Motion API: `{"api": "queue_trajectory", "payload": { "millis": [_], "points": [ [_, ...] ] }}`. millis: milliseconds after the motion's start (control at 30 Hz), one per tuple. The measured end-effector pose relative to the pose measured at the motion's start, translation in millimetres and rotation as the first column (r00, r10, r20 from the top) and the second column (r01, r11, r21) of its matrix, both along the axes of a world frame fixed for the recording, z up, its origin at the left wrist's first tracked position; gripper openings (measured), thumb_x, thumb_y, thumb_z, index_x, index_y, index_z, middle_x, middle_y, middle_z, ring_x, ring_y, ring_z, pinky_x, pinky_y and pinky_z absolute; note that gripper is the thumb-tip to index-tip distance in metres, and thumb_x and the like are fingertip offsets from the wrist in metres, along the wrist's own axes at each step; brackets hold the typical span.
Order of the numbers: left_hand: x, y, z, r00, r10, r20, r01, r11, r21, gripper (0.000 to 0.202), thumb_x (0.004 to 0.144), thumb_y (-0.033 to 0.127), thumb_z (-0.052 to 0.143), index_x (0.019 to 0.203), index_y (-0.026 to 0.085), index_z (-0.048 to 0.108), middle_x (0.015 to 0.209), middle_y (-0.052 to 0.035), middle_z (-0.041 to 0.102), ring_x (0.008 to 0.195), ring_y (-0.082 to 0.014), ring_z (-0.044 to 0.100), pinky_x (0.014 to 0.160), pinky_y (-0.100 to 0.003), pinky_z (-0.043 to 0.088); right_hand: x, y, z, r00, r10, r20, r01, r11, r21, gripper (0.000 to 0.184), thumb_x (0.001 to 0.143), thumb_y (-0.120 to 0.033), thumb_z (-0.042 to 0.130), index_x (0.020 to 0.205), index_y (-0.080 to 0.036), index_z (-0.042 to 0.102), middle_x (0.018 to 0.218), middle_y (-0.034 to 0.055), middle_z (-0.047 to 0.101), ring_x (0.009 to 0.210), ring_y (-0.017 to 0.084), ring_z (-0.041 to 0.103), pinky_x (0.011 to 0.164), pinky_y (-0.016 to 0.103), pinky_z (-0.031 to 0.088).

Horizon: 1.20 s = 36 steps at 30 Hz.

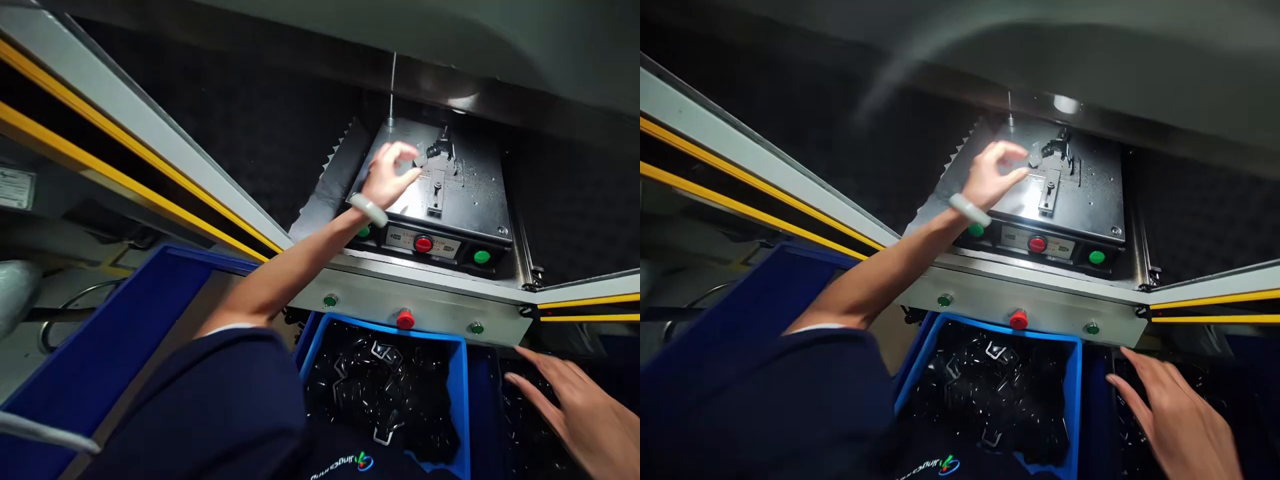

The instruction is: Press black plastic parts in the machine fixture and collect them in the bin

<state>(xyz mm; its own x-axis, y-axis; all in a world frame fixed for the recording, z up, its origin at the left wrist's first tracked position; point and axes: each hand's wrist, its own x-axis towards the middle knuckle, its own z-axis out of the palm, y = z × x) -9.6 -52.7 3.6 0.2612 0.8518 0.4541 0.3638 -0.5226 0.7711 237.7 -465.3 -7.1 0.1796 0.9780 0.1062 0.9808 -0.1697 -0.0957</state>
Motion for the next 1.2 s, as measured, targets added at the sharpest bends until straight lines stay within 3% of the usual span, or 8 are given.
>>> {"api": "queue_trajectory", "payload": {
  "millis": [133,233,367,500,700,867,1067,1200],
  "points": [
    [-98.5,-122.2,-41.4,0.999,-0.028,-0.045,0.031,0.997,0.074,0.013,0.101,0.023,0.065,0.103,0.019,0.077,0.097,-0.0037,0.075,0.078,-0.0131,0.066,0.074,-0.028,0.055,-12.6,47.6,-30.4,0.995,0.089,-0.034,-0.092,0.989,-0.12,0.052,0.108,-0.062,0.037,0.124,-0.028,0.072,0.113,0.0079,0.078,0.099,0.027,0.074,0.062,0.035,0.053],
    [-155.3,-169.3,-77.5,0.98,-0.047,-0.194,0.044,0.999,-0.017,0.016,0.101,0.035,0.067,0.104,0.024,0.079,0.096,-0.0044,0.074,0.068,-0.0143,0.063,0.06,-0.029,0.05,-5.8,67.7,-57.0,0.988,0.071,-0.138,-0.095,0.979,-0.178,0.036,0.108,-0.048,0.043,0.114,-0.023,0.069,0.11,0.0098,0.077,0.097,0.026,0.072,0.071,0.036,0.053],
    [-197.8,-165.7,-118.8,0.847,-0.153,-0.508,0.117,0.988,-0.103,0.032,0.095,0.044,0.075,0.122,0.028,0.077,0.119,-0.0081,0.068,0.072,-0.0175,0.065,0.067,-0.034,0.054,5.2,73.7,-76.2,0.968,0.041,-0.246,-0.086,0.981,-0.173,0.026,0.105,-0.043,0.049,0.107,-0.022,0.063,0.105,0.0085,0.074,0.087,0.022,0.069,0.076,0.035,0.051],
    [-204.8,-156.2,-128.8,0.718,-0.153,-0.679,0.162,0.986,-0.051,0.042,0.092,0.027,0.079,0.133,0.029,0.072,0.132,-0.0105,0.066,0.102,-0.0266,0.07,0.083,-0.038,0.054,2.9,73.5,-81.9,0.989,0.018,-0.148,-0.032,0.995,-0.094,0.024,0.107,-0.04,0.048,0.101,-0.022,0.061,0.098,0.0068,0.072,0.09,0.023,0.067,0.077,0.035,0.046],
    [-225.3,-181.0,-149.9,0.879,0.184,-0.441,-0.125,0.979,0.16,0.023,0.1,0.032,0.07,0.121,0.023,0.073,0.121,-0.0085,0.071,0.088,-0.0192,0.066,0.088,-0.035,0.053,-28.2,50.3,-94.3,0.975,0.189,0.121,-0.197,0.978,0.063,0.023,0.109,-0.03,0.047,0.12,-0.021,0.065,0.103,0.0082,0.072,0.096,0.026,0.063,0.073,0.035,0.045],
    [-277.3,-194.7,-198.4,0.782,0.509,-0.359,-0.603,0.765,-0.229,0.017,0.088,0.01,0.055,0.102,0.017,0.063,0.108,-0.0092,0.069,0.082,-0.0179,0.063,0.084,-0.032,0.054,-63.4,33.8,-131.2,0.817,0.542,0.198,-0.522,0.841,-0.146,0.043,0.092,0.005,0.046,0.12,-0.02,0.067,0.105,0.0078,0.073,0.096,0.024,0.065,0.075,0.037,0.051],
    [-274.3,-204.5,-248.8,0.856,0.351,-0.38,-0.507,0.713,-0.485,0.028,0.069,0.013,0.075,0.094,0.015,0.063,0.1,-0.0087,0.068,0.089,-0.0242,0.068,0.09,-0.041,0.058,-65.4,34.2,-155.2,0.805,0.55,0.221,-0.519,0.834,-0.185,0.042,0.092,0.005,0.045,0.115,-0.019,0.069,0.096,0.007,0.071,0.091,0.024,0.068,0.074,0.037,0.055],
    [-269.3,-214.9,-260.8,0.882,0.352,-0.315,-0.47,0.712,-0.522,0.036,0.068,0.012,0.073,0.103,0.014,0.065,0.109,-0.0114,0.068,0.103,-0.0279,0.069,0.101,-0.047,0.057,-57.1,28.4,-152.6,0.876,0.478,-0.062,-0.482,0.867,-0.13,0.044,0.099,-0.004,0.037,0.128,-0.022,0.065,0.103,0.0074,0.072,0.094,0.022,0.072,0.07,0.032,0.059]
  ]
}}
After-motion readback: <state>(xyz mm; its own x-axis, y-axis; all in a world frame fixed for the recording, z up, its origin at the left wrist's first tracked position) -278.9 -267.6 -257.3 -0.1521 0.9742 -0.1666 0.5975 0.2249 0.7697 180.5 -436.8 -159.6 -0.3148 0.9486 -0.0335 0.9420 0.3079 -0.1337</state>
